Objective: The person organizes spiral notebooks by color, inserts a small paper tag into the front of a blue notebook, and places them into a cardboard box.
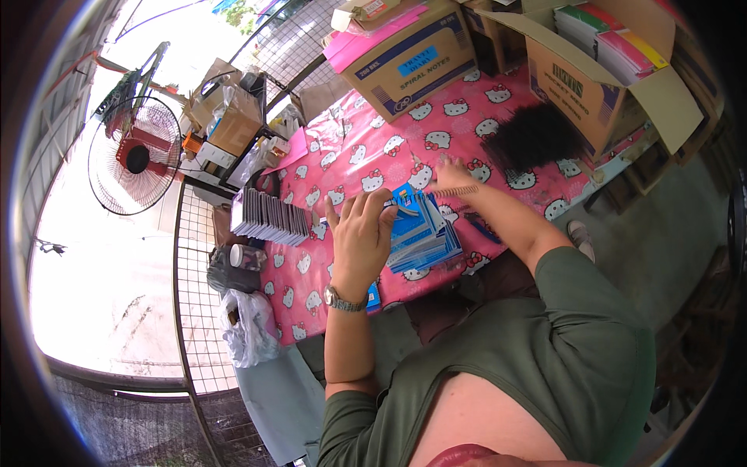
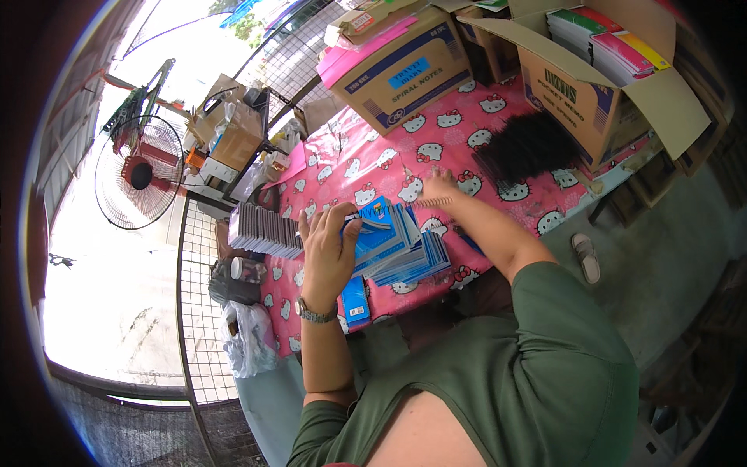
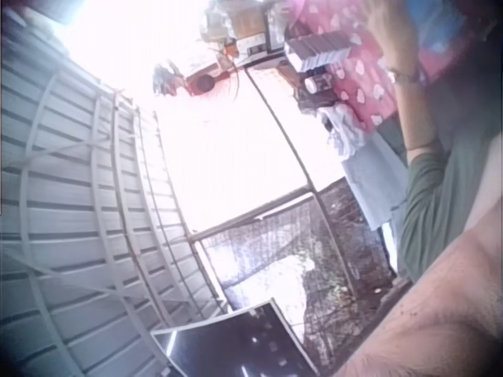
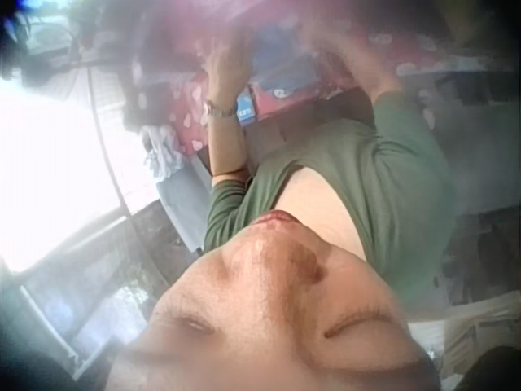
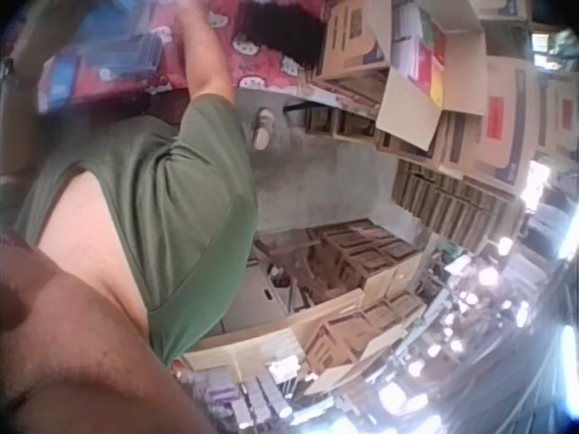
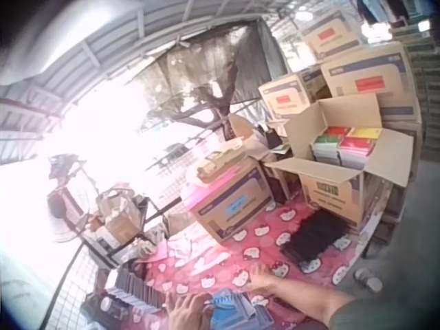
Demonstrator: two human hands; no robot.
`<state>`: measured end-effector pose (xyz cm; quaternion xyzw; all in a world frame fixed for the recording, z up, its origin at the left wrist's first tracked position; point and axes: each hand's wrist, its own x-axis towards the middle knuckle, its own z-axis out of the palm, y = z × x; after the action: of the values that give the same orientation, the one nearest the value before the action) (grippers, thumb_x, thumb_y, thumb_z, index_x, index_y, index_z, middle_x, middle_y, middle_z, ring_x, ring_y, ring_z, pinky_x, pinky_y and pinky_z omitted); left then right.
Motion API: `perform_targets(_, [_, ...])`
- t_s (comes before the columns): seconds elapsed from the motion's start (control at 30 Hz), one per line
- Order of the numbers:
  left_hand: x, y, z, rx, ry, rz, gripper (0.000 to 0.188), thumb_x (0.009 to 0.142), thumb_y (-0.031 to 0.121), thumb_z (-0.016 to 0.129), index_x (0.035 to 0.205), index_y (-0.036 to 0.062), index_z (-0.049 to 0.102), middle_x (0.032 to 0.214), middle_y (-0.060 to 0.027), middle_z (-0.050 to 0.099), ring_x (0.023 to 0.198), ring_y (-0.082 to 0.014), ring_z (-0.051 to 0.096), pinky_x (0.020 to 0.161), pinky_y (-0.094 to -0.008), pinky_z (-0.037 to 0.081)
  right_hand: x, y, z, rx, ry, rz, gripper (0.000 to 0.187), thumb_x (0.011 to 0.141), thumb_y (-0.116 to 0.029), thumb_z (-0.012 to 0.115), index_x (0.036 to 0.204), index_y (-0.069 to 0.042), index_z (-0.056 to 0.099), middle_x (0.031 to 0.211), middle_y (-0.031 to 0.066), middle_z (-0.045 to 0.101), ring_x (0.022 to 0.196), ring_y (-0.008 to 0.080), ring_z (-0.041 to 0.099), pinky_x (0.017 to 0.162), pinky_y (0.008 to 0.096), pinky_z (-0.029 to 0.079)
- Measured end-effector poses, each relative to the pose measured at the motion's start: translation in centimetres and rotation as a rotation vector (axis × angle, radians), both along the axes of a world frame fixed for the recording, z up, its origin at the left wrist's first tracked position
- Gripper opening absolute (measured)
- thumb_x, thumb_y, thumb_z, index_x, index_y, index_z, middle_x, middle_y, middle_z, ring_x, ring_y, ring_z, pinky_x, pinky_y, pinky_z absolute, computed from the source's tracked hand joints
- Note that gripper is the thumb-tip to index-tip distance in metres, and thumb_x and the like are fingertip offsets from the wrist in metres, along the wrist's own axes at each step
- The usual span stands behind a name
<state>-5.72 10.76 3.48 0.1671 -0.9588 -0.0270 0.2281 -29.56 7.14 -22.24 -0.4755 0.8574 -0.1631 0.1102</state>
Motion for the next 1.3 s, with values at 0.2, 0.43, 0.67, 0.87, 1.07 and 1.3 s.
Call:
perform_targets(0.2, [1.0,-1.4,-1.3,0.004,0.109,0.021,0.028,0.092,0.026,0.065,0.109,0.0048,0.058,0.097,-0.0109,0.065,0.097,-0.0316,0.06,0.098,-0.0478,0.038,-0.7,3.6,21.0,-0.612,-1.55,0.688,0.051,0.094,-0.044,0.06,0.129,-0.007,0.06,0.118,0.0037,0.065,0.105,0.0113,0.061,0.084,0.0296,0.049])
perform_targets(0.43, [0.5,-1.7,-1.2,0.022,0.162,-0.016,0.026,0.088,0.026,0.07,0.094,0.0028,0.059,0.085,-0.0119,0.061,0.086,-0.0316,0.058,0.084,-0.0432,0.041,-0.3,6.8,25.2,-0.215,-1.383,0.995,0.052,0.094,-0.04,0.059,0.132,-0.004,0.056,0.12,0.0051,0.063,0.106,0.0132,0.06,0.088,0.0312,0.049])
perform_targets(0.67, [0.2,-2.1,-1.6,-0.034,0.203,-0.037,0.024,0.087,0.024,0.07,0.094,0.0036,0.059,0.085,-0.0105,0.062,0.084,-0.0303,0.058,0.084,-0.0423,0.041,-0.9,5.9,25.9,-0.097,-1.366,0.997,0.055,0.09,-0.046,0.062,0.13,-0.009,0.054,0.111,0.0044,0.062,0.096,0.0143,0.062,0.081,0.0311,0.052])
perform_targets(0.87, [-0.4,-2.1,-2.1,-0.064,0.222,-0.042,0.023,0.088,0.024,0.07,0.094,0.0039,0.058,0.085,-0.0095,0.062,0.085,-0.0298,0.058,0.084,-0.0425,0.04,-1.5,6.0,26.1,-0.06,-1.631,1.038,0.054,0.091,-0.047,0.062,0.13,-0.01,0.055,0.112,0.0052,0.062,0.095,0.0135,0.062,0.079,0.0313,0.053])
perform_targets(1.07, [-0.4,-2.2,-1.8,-0.024,0.205,-0.028,0.025,0.087,0.024,0.07,0.094,0.003,0.059,0.085,-0.0107,0.062,0.085,-0.0308,0.058,0.084,-0.0422,0.04,-1.2,5.4,24.9,-0.121,-1.628,1.02,0.053,0.089,-0.04,0.063,0.123,0.0,0.057,0.116,0.0099,0.061,0.107,0.016,0.06,0.094,0.0296,0.047])
perform_targets(1.3, [-0.3,-2.5,-1.6,-0.008,0.174,-0.037,0.028,0.087,0.025,0.071,0.098,0.0013,0.061,0.089,-0.0142,0.062,0.091,-0.0341,0.058,0.087,-0.0436,0.04,-1.1,3.8,24.7,0.015,-1.028,1.001,0.052,0.088,-0.039,0.064,0.121,0.001,0.058,0.111,0.0069,0.062,0.101,0.0133,0.059,0.089,0.0268,0.047])
